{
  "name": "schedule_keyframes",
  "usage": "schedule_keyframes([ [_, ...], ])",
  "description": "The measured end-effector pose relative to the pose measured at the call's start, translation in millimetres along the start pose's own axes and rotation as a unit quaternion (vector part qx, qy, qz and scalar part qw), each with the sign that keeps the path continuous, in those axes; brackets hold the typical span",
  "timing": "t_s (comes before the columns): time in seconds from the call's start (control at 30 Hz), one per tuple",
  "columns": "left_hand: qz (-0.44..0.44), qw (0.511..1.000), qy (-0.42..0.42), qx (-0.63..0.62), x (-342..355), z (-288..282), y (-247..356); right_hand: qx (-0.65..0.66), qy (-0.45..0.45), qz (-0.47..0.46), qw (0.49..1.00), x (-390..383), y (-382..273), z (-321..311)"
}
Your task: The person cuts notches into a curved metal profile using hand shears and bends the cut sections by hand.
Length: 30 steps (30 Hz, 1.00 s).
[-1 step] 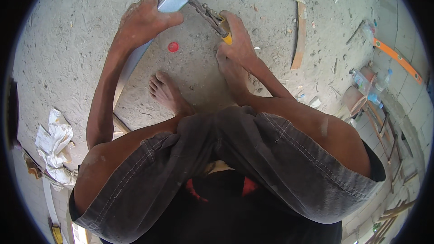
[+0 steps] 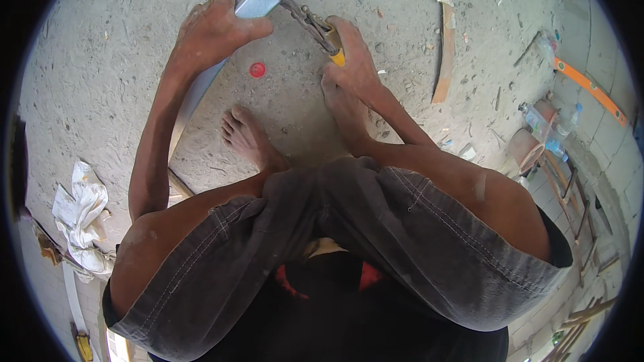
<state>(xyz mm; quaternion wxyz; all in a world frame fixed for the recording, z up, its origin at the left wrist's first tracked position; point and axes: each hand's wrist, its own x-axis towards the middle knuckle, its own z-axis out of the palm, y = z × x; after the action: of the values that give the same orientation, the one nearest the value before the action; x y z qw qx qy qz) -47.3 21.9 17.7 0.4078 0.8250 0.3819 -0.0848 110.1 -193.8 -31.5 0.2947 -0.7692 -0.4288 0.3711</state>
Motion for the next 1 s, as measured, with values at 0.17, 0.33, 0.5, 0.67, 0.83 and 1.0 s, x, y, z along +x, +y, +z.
schedule_keyframes([
  [0.17,-0.047,0.998,-0.023,0.026,1.4,-8.2,7.4,0.009,-0.005,-0.026,1.0,5.2,-1.4,1.3],
  [0.33,-0.045,0.998,-0.023,0.032,3.2,-6.5,2.0,-0.005,-0.006,-0.035,0.999,13.0,5.5,3.0],
  [0.5,-0.032,0.998,0.0,0.052,7.6,-4.9,2.4,-0.02,-0.003,-0.058,0.998,23.6,19.5,3.7],
  [0.67,-0.079,0.997,-0.005,0.022,3.0,-4.0,1.7,-0.004,-0.013,-0.074,0.997,27.3,21.0,5.4],
  [0.83,-0.066,0.995,0.05,0.059,-1.0,-7.4,14.6,-0.05,0.025,-0.138,0.989,22.3,16.5,4.8],
  [1.0,-0.094,0.994,0.03,0.04,-1.9,-12.2,27.8,-0.066,0.02,-0.128,0.989,17.0,10.4,0.8],
])
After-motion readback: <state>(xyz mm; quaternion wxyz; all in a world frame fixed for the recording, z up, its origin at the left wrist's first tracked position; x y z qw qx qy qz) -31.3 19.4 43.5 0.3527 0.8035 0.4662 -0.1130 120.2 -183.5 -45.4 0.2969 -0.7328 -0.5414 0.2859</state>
